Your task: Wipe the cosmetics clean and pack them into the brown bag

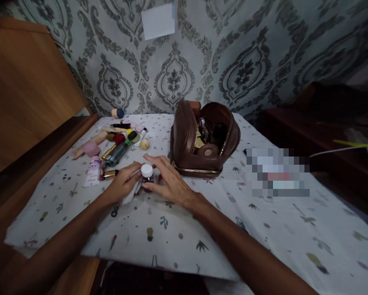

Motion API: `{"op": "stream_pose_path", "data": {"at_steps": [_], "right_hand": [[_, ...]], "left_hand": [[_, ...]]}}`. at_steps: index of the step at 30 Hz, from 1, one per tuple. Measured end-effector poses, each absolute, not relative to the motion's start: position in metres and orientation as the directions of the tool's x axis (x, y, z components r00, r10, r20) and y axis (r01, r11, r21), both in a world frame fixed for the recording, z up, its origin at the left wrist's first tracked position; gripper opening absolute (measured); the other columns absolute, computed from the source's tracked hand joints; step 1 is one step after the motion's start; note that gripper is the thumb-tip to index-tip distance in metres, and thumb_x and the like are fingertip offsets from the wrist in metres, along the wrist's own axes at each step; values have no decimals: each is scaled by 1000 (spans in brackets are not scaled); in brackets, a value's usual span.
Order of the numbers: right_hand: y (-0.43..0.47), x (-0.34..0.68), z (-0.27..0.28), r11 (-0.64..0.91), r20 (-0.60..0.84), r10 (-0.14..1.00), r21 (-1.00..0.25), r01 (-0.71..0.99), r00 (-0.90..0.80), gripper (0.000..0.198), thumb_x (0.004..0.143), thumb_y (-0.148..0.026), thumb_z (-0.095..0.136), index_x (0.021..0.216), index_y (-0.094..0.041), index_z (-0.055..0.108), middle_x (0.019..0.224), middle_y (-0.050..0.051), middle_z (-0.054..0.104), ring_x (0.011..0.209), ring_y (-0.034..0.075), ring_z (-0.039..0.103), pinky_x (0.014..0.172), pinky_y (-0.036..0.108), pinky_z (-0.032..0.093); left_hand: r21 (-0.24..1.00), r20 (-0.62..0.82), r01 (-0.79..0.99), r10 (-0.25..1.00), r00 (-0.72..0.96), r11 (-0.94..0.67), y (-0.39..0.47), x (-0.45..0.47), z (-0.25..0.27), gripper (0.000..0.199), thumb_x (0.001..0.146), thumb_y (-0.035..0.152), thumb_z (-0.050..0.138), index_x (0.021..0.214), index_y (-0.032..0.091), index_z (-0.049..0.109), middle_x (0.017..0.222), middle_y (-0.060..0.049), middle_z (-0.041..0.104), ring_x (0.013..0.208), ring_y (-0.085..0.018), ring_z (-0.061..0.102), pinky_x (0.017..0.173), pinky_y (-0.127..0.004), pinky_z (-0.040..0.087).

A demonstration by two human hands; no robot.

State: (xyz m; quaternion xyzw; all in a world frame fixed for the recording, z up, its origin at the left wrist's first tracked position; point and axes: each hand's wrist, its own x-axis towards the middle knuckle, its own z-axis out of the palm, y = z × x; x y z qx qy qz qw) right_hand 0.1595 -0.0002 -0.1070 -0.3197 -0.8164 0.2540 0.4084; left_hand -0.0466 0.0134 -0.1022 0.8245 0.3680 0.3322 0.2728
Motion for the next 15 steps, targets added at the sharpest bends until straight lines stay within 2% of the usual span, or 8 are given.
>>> {"op": "stream_pose_path", "data": {"at_steps": [3, 6, 10, 12, 15], "right_hand": [[1, 163, -100, 700, 533, 694, -656, 281, -485, 48, 93, -38, 63, 138, -25, 53, 121, 10, 52, 109, 21, 54, 75, 30, 54], [2, 168, -92, 711, 533, 680, -647, 277, -503, 43, 94, -36, 62, 135, -26, 58, 118, 9, 56, 106, 20, 56, 79, 31, 53], [3, 172, -86, 736, 558, 651, -631, 247, -515, 36, 102, -33, 44, 133, -25, 62, 109, 9, 60, 101, 20, 59, 88, 36, 51], [3, 172, -85, 741, 575, 650, -625, 246, -497, 36, 103, -33, 42, 130, -24, 64, 107, 9, 61, 101, 20, 60, 89, 36, 50], [2, 170, -85, 736, 576, 662, -622, 268, -480, 34, 103, -34, 43, 127, -22, 65, 106, 10, 63, 99, 19, 61, 87, 35, 51]], "left_hand": [[682, 280, 443, 767, 577, -582, 18, -48, -108, 25, 94, 17, 40, 103, 17, 63, 104, -9, 67, 104, -24, 61, 96, -39, 47], [648, 272, 484, 773, 573, -588, 17, -48, -113, 25, 93, 16, 41, 102, 17, 64, 102, -10, 65, 103, -25, 61, 95, -41, 48], [660, 342, 510, 824, 451, -552, 11, -44, -112, 22, 93, 18, 47, 103, 18, 66, 100, -9, 65, 98, -24, 62, 91, -39, 49], [714, 390, 451, 840, 378, -535, 6, -41, -108, 21, 93, 20, 50, 108, 18, 64, 105, -8, 67, 102, -23, 62, 94, -37, 48], [770, 441, 375, 855, 271, -516, -1, -38, -100, 19, 93, 23, 55, 109, 19, 62, 105, -6, 67, 100, -20, 63, 88, -33, 48]]}}
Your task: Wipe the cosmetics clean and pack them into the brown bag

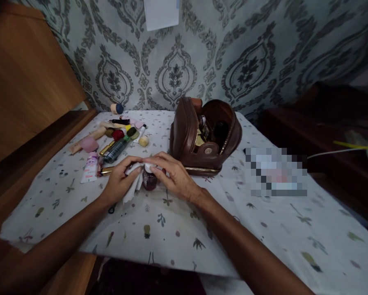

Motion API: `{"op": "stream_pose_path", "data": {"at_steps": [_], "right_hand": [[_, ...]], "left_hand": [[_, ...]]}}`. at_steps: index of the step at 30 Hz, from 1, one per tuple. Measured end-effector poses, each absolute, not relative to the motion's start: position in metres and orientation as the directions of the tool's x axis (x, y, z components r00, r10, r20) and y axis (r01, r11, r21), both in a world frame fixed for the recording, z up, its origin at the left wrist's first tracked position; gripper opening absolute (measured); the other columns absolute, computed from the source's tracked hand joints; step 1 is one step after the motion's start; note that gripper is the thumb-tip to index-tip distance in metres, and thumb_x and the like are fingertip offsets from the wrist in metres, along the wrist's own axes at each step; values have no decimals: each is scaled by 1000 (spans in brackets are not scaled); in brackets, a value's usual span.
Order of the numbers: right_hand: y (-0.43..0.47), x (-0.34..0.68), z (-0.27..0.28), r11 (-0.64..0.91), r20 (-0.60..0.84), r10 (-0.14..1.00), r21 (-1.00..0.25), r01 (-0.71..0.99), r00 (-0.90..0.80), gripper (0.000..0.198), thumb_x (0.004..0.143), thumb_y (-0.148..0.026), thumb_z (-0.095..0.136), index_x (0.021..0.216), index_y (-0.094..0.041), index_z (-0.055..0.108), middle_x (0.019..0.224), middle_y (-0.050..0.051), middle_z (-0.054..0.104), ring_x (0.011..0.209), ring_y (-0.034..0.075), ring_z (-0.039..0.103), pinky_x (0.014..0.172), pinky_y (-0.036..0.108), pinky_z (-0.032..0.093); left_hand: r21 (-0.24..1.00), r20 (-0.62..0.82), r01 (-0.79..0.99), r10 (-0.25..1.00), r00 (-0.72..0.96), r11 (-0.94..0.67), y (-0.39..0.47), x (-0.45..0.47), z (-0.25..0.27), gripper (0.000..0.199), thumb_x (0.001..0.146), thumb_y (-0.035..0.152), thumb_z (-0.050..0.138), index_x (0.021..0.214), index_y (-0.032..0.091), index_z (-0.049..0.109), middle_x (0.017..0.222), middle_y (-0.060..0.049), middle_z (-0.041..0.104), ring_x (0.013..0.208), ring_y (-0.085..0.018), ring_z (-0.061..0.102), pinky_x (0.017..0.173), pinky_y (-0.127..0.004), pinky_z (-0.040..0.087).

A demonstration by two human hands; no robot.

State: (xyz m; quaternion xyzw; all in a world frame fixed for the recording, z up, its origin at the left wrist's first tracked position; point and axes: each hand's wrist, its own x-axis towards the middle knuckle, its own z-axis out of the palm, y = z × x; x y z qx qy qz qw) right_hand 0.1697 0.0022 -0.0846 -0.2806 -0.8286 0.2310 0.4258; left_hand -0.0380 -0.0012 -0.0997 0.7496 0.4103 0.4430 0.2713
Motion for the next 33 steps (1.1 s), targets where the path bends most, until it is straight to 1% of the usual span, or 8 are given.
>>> {"op": "stream_pose_path", "data": {"at_steps": [3, 7, 12, 17, 21, 26, 30, 33], "right_hand": [[3, 169, -86, 737, 586, 665, -613, 284, -463, 33, 103, -34, 43, 123, -20, 65, 103, 9, 66, 95, 19, 62, 84, 33, 51], [8, 174, -91, 708, 594, 703, -632, 315, -390, 31, 102, -35, 45, 119, -17, 64, 102, 9, 66, 94, 19, 62, 84, 32, 50], [11, 179, -97, 635, 554, 771, -703, 321, -314, 31, 101, -40, 46, 116, -19, 64, 99, 8, 65, 88, 18, 62, 78, 32, 50], [9, 177, -96, 651, 566, 758, -686, 325, -324, 31, 100, -38, 47, 116, -18, 64, 95, 8, 64, 84, 18, 61, 72, 30, 48], [8, 175, -94, 644, 555, 764, -683, 344, -329, 31, 101, -39, 46, 116, -19, 64, 97, 8, 64, 85, 18, 61, 70, 29, 48], [4, 172, -90, 660, 568, 751, -659, 360, -337, 29, 100, -39, 48, 113, -19, 64, 94, 7, 63, 84, 18, 59, 72, 29, 48], [2, 171, -90, 672, 584, 740, -646, 362, -333, 26, 99, -38, 51, 109, -19, 64, 93, 7, 63, 84, 18, 59, 75, 30, 48], [4, 172, -92, 645, 574, 764, -666, 374, -296, 26, 98, -40, 52, 107, -19, 63, 94, 7, 63, 85, 18, 59, 73, 30, 47]], "left_hand": [[739, 517, 338, 812, 270, -583, -6, -37, -95, 14, 92, 24, 58, 105, 20, 62, 101, -5, 66, 97, -19, 62, 87, -30, 47], [644, 567, 323, 716, 408, -694, -5, -37, -96, 11, 91, 18, 57, 99, 20, 63, 101, -6, 64, 101, -19, 61, 91, -31, 46], [685, 396, 405, 776, 490, -605, 4, -43, -97, 10, 83, 11, 54, 86, 19, 60, 88, -2, 61, 84, -17, 60, 77, -28, 44], [640, 223, 544, 809, 545, -543, 11, -53, -97, 12, 76, 10, 55, 81, 20, 59, 78, 2, 59, 67, -14, 52, 64, -25, 38], [665, 306, 509, 822, 480, -546, 10, -50, -95, 8, 82, 15, 54, 83, 20, 61, 82, 0, 63, 74, -16, 58, 65, -26, 42], [669, 500, 414, 786, 363, -617, -5, -40, -88, 17, 90, 22, 57, 104, 20, 65, 100, -5, 69, 94, -20, 63, 85, -31, 48], [593, 588, 323, 671, 451, -737, -12, -37, -86, 20, 91, 16, 54, 108, 21, 64, 106, -7, 67, 103, -20, 62, 92, -32, 48], [583, 515, 333, 654, 554, -741, -9, -40, -86, 20, 86, 8, 51, 96, 21, 63, 99, -6, 64, 96, -18, 62, 86, -31, 48]]}}
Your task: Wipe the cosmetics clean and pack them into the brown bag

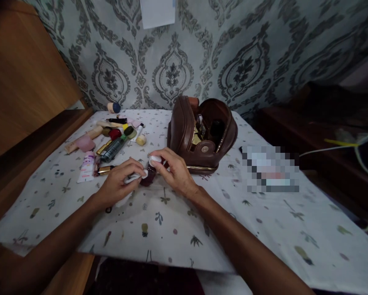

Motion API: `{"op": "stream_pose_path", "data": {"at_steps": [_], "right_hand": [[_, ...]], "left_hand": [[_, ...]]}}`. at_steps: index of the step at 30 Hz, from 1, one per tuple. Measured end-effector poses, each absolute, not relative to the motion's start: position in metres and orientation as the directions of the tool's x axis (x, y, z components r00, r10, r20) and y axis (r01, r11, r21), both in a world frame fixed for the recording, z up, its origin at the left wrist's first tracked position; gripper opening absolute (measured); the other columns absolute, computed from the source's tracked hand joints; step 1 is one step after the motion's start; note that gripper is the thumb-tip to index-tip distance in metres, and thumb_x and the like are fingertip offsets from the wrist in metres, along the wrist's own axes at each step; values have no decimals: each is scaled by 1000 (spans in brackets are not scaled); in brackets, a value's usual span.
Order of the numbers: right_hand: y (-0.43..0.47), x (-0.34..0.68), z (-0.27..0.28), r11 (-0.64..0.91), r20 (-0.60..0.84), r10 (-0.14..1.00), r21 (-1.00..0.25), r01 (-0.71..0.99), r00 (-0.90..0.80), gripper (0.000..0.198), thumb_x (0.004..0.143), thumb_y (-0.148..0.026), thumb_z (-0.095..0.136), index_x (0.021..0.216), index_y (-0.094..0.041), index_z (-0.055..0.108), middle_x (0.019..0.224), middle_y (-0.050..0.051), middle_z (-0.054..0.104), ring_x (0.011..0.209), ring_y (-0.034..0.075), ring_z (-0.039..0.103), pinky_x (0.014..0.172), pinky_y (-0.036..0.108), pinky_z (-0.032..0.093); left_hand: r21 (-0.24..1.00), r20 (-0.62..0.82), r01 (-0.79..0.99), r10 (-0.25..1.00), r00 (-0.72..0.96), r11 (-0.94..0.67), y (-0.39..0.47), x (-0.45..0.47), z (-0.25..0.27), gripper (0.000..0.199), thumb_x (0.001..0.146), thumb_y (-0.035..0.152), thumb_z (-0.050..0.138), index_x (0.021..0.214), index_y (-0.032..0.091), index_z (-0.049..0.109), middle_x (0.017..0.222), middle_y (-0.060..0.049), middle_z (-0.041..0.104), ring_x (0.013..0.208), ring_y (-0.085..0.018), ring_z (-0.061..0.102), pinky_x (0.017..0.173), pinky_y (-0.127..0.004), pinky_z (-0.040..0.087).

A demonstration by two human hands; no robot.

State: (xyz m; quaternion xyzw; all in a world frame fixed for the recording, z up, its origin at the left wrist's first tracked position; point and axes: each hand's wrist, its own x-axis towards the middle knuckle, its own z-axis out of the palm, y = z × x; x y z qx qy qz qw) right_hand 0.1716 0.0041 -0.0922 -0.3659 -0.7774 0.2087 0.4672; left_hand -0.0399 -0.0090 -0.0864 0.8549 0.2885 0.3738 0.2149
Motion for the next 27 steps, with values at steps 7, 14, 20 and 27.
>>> {"op": "stream_pose_path", "data": {"at_steps": [7, 14, 20, 27], "right_hand": [[8, 173, -100, 595, 538, 804, -732, 332, -254, 24, 97, -41, 55, 104, -19, 63, 93, 6, 60, 77, 16, 58, 64, 28, 47], [6, 168, -99, 592, 553, 805, -768, 244, -213, 29, 90, -46, 65, 101, -20, 70, 85, 4, 58, 73, 14, 54, 62, 28, 46], [2, 166, -89, 446, 410, 856, -894, 47, -316, 36, 82, -49, 72, 104, -21, 73, 87, 3, 52, 66, 12, 54, 53, 26, 54], [-1, 165, -85, 422, 372, 870, -901, 99, -324, 32, 87, -47, 68, 97, -17, 63, 77, -1, 53, 58, 9, 54, 50, 21, 48]], "left_hand": [[600, 223, 486, 717, 661, -635, 5, -53, -91, 23, 70, 0, 48, 77, 20, 56, 84, 1, 57, 76, -15, 56, 70, -26, 43], [608, 304, 537, 796, 523, -585, 4, -52, -87, 16, 79, 8, 51, 82, 20, 61, 85, -1, 62, 80, -17, 59, 69, -27, 43], [591, 591, 444, 736, 331, -674, -13, -38, -82, 14, 92, 20, 56, 103, 19, 64, 98, -4, 69, 94, -19, 65, 83, -29, 49], [374, 757, 439, 542, 364, -817, -19, -29, -88, 14, 93, 13, 56, 103, 20, 62, 96, -6, 69, 94, -18, 64, 85, -33, 52]]}}
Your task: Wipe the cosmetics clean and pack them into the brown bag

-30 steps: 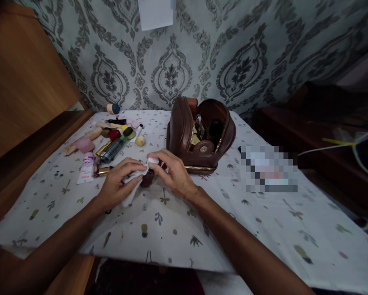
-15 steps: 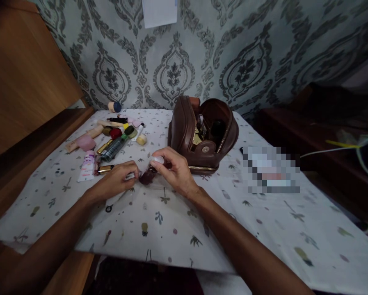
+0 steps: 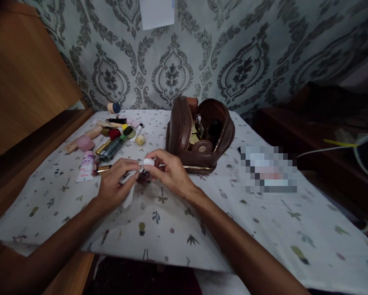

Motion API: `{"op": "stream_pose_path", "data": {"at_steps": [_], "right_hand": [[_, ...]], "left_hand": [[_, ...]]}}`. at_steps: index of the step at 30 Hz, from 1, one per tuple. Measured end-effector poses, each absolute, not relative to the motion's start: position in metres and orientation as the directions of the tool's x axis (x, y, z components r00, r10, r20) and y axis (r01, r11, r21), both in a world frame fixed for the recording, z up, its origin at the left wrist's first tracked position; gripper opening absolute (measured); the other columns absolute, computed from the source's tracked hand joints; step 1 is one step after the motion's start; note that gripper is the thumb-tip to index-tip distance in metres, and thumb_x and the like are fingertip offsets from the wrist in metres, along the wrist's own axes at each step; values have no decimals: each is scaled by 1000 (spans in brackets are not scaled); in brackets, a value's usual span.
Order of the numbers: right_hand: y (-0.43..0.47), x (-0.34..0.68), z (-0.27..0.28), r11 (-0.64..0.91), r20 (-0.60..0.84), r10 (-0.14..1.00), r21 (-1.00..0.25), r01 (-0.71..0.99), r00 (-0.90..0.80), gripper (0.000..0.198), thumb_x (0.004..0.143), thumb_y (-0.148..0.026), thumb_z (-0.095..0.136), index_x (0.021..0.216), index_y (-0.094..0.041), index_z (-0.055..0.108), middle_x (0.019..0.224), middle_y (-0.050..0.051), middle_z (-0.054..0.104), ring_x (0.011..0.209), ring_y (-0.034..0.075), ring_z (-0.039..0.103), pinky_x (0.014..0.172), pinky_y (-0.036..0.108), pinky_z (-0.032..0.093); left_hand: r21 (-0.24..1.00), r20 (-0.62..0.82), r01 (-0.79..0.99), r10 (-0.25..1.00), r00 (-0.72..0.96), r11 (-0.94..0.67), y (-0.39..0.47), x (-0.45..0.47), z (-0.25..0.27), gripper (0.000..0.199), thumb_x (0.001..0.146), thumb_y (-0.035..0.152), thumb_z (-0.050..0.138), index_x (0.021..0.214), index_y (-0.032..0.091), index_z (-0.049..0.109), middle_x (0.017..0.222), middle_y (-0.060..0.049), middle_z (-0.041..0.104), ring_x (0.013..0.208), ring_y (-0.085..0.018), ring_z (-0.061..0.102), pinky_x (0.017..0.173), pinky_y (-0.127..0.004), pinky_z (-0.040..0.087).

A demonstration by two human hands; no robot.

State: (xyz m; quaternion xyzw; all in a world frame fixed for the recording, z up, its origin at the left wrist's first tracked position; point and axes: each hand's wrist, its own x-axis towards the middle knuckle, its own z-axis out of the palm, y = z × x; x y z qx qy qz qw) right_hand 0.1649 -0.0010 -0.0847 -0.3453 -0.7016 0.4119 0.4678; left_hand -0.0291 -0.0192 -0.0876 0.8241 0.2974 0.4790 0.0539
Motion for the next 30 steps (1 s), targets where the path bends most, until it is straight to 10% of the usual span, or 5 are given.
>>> {"op": "stream_pose_path", "data": {"at_steps": [7, 20, 30], "right_hand": [[-1, 165, -88, 556, 510, 829, -795, 241, -229, 26, 93, -43, 61, 100, -18, 67, 87, 4, 60, 69, 12, 55, 56, 24, 44], [12, 170, -103, 510, 487, 860, -837, 199, -156, 30, 90, -43, 64, 107, -19, 69, 89, 4, 57, 63, 10, 54, 52, 23, 46], [10, 170, -102, 553, 523, 833, -784, 283, -180, 23, 90, -33, 63, 109, -20, 69, 92, 6, 61, 80, 17, 60, 61, 27, 48]], "left_hand": [[69, 752, 433, 333, 570, -899, -22, -29, -93, 22, 92, 5, 53, 110, 16, 60, 103, -11, 68, 100, -22, 59, 86, -38, 55], [526, 594, 496, 716, 368, -691, -6, -39, -101, 12, 91, 11, 55, 95, 19, 64, 95, -4, 60, 93, -16, 61, 83, -30, 50], [505, 622, 475, 685, 378, -721, -5, -38, -101, 31, 93, 16, 54, 122, 18, 64, 114, -9, 64, 109, -19, 61, 96, -33, 50]]}}
